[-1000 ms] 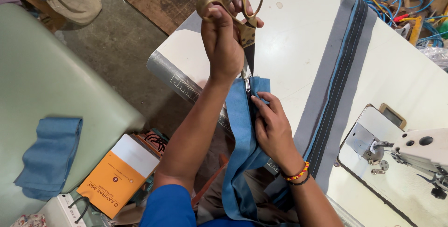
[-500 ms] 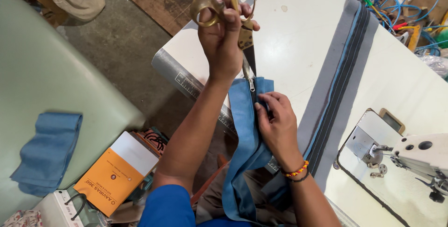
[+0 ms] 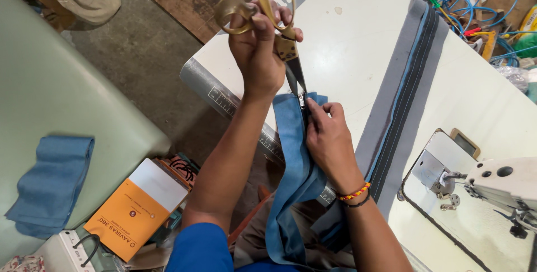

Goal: The person aligns a zipper with a blue fabric piece, inserts the zipper pull, and uses shears to trim excess fabric. The person then folds and adjusts the fabric around the zipper, preparing it for sewing.

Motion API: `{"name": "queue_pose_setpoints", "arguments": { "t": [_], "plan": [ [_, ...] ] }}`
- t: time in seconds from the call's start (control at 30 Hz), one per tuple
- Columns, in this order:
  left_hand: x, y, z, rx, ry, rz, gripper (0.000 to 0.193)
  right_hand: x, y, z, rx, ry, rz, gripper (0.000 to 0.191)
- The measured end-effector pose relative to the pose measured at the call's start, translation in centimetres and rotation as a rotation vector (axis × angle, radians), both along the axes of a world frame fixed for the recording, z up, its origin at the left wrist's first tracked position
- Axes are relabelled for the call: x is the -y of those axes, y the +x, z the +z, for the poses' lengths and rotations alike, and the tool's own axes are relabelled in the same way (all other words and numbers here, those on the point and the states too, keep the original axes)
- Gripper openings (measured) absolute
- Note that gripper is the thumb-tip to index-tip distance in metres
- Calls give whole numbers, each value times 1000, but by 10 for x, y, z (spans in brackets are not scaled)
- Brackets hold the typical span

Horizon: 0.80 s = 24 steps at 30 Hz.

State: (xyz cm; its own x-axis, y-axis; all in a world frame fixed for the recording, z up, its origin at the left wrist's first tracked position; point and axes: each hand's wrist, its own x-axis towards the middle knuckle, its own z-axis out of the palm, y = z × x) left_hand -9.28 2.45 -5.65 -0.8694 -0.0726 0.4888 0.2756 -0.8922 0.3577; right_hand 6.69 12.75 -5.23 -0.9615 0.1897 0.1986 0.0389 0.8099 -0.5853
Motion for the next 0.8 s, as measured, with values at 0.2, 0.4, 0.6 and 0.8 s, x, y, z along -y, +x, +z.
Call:
{"name": "queue_pose_setpoints", "arguments": {
  "t": [0.2, 0.4, 0.6, 0.8],
  "plan": [
    [7, -7, -10, -26, 13, -18, 23, -4, -2, 0, 5, -26, 24, 35],
    [-4, -8, -5, -39, -90, -29, 27, -4, -1, 1, 22, -26, 27, 36],
    [-15, 2, 8, -85, -211, -5, 26, -5, 0, 0, 4, -20, 19, 36],
    [-26, 2, 11, -129, -285, 31, 25, -6, 1, -3, -13, -21, 32, 35]
  ]
}}
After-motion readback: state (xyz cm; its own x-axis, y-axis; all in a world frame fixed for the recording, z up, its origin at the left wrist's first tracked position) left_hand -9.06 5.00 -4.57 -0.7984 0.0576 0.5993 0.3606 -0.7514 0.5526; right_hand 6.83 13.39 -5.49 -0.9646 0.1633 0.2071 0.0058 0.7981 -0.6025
